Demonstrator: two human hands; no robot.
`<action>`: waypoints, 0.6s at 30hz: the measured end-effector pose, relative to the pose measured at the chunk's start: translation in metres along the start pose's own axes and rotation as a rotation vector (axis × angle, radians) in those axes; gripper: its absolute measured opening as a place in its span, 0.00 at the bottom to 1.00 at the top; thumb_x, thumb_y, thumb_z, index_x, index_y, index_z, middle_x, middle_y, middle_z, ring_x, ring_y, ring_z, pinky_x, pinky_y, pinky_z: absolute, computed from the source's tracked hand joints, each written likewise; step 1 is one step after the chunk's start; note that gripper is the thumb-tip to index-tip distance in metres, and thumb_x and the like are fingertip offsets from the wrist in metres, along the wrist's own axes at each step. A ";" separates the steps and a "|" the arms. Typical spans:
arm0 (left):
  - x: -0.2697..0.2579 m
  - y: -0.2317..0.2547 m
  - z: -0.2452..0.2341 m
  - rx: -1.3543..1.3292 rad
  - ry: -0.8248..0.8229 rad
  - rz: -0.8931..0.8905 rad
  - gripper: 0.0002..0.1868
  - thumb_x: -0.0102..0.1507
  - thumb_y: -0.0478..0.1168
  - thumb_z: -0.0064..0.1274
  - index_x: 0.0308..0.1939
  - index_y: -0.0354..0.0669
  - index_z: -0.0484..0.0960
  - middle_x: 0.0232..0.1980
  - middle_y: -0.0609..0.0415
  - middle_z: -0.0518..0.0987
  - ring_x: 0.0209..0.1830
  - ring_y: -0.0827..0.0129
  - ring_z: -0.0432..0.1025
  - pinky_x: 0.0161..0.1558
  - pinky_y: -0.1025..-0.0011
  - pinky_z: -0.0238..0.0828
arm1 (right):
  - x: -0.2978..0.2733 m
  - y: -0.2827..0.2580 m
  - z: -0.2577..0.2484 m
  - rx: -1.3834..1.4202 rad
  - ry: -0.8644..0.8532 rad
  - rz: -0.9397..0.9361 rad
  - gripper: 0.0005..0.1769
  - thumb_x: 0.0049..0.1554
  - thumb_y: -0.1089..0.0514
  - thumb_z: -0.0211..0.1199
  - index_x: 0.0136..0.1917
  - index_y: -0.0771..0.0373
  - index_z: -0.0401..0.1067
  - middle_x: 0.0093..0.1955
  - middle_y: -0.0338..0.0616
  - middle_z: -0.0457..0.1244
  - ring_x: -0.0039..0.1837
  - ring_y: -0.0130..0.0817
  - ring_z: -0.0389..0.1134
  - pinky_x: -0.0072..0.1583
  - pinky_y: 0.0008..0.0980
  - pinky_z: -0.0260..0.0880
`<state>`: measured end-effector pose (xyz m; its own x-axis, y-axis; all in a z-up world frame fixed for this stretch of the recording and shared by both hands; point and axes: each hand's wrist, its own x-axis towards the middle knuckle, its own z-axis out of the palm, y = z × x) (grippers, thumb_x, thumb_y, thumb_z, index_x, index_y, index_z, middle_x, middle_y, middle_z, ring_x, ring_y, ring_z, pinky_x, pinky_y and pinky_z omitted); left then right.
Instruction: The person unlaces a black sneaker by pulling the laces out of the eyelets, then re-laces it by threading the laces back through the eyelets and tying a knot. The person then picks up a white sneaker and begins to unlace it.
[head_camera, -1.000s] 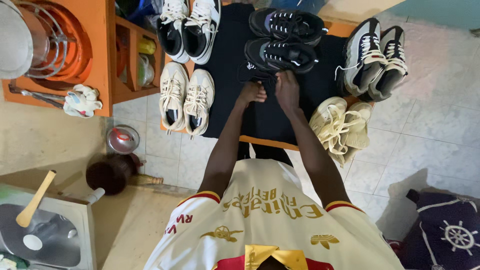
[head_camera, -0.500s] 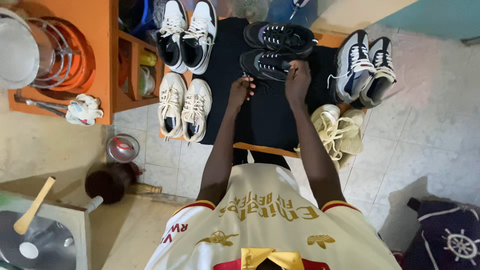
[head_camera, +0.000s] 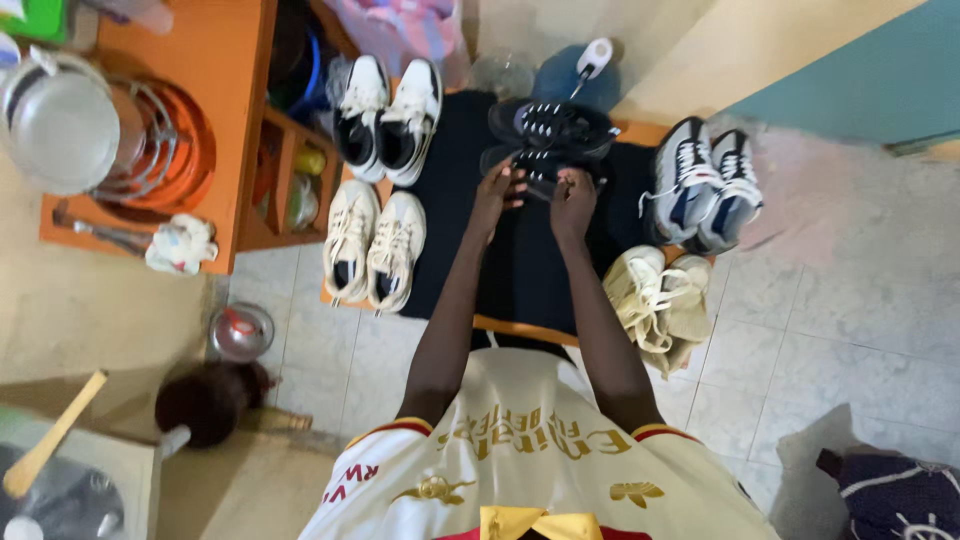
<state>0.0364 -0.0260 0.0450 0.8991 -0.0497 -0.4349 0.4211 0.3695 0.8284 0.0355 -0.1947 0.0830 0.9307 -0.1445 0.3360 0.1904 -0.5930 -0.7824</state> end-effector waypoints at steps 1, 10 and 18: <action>0.001 0.006 0.008 -0.009 -0.006 -0.013 0.39 0.68 0.62 0.47 0.76 0.43 0.64 0.61 0.52 0.79 0.56 0.66 0.76 0.49 0.67 0.77 | 0.005 0.003 -0.004 -0.010 0.032 0.007 0.04 0.58 0.70 0.59 0.48 0.68 0.72 0.47 0.54 0.66 0.52 0.52 0.69 0.55 0.44 0.69; 0.027 0.026 0.073 -0.184 -0.043 -0.119 0.47 0.65 0.66 0.47 0.81 0.47 0.50 0.77 0.49 0.63 0.71 0.57 0.66 0.62 0.56 0.72 | 0.054 0.003 -0.036 -0.100 0.051 0.291 0.05 0.58 0.63 0.64 0.48 0.67 0.71 0.46 0.54 0.65 0.51 0.52 0.68 0.54 0.46 0.68; 0.044 0.000 0.085 -0.184 -0.012 -0.101 0.47 0.67 0.64 0.47 0.81 0.43 0.51 0.73 0.46 0.69 0.65 0.59 0.71 0.58 0.58 0.74 | 0.115 0.004 -0.037 -0.278 -0.077 0.330 0.31 0.55 0.47 0.73 0.59 0.68 0.62 0.59 0.64 0.59 0.60 0.65 0.64 0.59 0.54 0.67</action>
<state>0.0865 -0.1073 0.0556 0.8552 -0.1055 -0.5074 0.4811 0.5256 0.7017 0.1320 -0.2434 0.1377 0.9503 -0.3083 0.0435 -0.2023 -0.7176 -0.6664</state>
